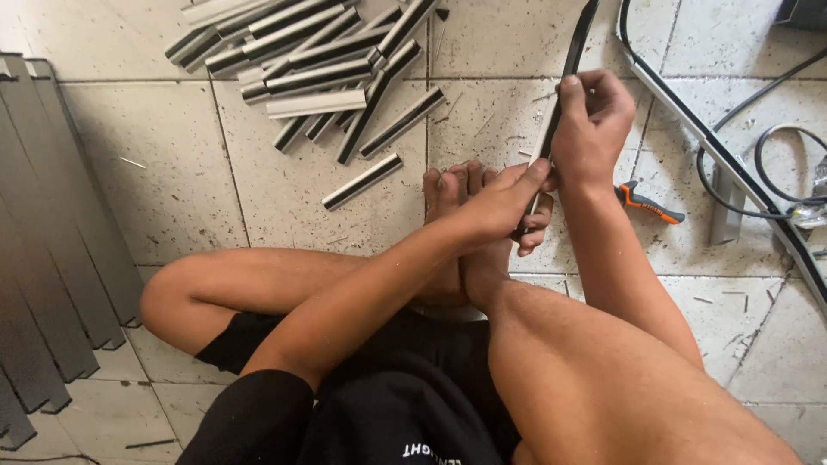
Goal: Fitting rubber sealing strips into the grooves of metal frame segments and cutting them to length using snips.
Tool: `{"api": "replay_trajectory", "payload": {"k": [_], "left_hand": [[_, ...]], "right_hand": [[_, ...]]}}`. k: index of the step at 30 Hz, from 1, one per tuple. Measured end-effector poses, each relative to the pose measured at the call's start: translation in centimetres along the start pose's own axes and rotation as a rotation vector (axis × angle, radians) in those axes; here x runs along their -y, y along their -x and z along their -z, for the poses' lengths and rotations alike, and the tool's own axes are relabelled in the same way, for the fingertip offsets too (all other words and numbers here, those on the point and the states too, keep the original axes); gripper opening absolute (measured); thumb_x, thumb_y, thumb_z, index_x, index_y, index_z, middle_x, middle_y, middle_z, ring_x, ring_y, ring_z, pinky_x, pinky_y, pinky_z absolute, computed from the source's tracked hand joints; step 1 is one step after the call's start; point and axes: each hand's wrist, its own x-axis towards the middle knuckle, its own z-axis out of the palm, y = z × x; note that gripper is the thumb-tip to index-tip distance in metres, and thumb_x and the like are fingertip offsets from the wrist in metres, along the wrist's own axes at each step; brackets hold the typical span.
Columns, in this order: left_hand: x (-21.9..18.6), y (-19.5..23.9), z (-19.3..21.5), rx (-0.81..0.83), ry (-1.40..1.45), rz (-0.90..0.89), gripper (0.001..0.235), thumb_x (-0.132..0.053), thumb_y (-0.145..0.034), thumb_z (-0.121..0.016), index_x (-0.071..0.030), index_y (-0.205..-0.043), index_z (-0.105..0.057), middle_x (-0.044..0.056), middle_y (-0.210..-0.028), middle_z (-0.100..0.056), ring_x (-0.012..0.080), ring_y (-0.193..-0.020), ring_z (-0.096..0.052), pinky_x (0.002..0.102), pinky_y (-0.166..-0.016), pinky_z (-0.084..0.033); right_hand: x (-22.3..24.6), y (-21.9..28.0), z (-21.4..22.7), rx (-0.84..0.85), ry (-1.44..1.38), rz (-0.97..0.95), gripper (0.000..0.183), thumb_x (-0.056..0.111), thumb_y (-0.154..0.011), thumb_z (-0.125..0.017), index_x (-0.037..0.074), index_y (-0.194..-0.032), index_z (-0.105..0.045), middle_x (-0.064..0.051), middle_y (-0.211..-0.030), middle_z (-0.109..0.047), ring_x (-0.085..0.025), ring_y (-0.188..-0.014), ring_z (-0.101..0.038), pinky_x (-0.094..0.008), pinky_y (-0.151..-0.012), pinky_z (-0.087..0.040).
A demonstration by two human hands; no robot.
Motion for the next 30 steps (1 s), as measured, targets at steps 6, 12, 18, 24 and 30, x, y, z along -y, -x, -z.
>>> {"api": "replay_trajectory", "payload": {"k": [6,12,18,24,30], "left_hand": [[0.5,-0.7,0.1,-0.014,-0.030,-0.015,0.040,-0.047,-0.104,-0.034,-0.010,-0.093,-0.042,0.004,-0.054,-0.043,0.0200,-0.039,-0.047,0.036,-0.036,-0.041],[0.7,-0.8,-0.1,-0.034,-0.055,-0.038,0.036,-0.044,-0.105,-0.034,-0.010,-0.095,-0.041,0.004,-0.053,-0.041,0.0192,-0.040,-0.046,0.034,-0.036,-0.039],[0.7,-1.1,-0.1,-0.037,-0.094,-0.037,0.036,-0.043,-0.105,-0.034,-0.008,-0.097,-0.043,0.004,-0.053,-0.043,0.0192,-0.040,-0.046,0.034,-0.036,-0.039],[1.1,-1.9,0.6,-0.019,-0.055,-0.056,0.038,-0.044,-0.104,-0.035,-0.008,-0.093,-0.042,0.004,-0.055,-0.044,0.0185,-0.039,-0.049,0.033,-0.035,-0.041],[0.0,-1.4,1.3,-0.091,-0.165,-0.071,0.039,-0.035,-0.106,-0.038,-0.001,-0.102,-0.055,0.006,-0.065,-0.056,0.0183,-0.053,-0.056,0.035,-0.049,-0.053]], "right_hand": [[-0.3,-0.3,0.2,0.015,-0.023,0.000,0.008,0.007,-0.104,-0.059,0.002,-0.098,-0.062,-0.004,-0.086,-0.063,-0.008,-0.070,-0.050,-0.022,-0.061,-0.041],[-1.4,-1.0,0.1,0.002,-0.009,-0.003,0.011,0.008,-0.103,-0.060,0.002,-0.096,-0.065,-0.005,-0.086,-0.064,-0.009,-0.072,-0.050,-0.022,-0.063,-0.043],[-2.7,-1.4,0.3,0.004,-0.027,-0.006,0.011,0.009,-0.103,-0.062,0.002,-0.099,-0.068,-0.004,-0.089,-0.068,-0.007,-0.069,-0.050,-0.020,-0.059,-0.042],[-1.8,-1.3,0.6,0.029,-0.031,-0.077,0.014,0.017,-0.105,-0.061,0.006,-0.098,-0.066,-0.001,-0.087,-0.065,-0.005,-0.071,-0.049,-0.021,-0.062,-0.042],[0.5,-0.3,1.0,0.122,-0.079,-0.190,0.010,0.018,-0.106,-0.061,0.009,-0.108,-0.064,-0.001,-0.091,-0.065,-0.003,-0.065,-0.046,-0.019,-0.054,-0.036]]}}
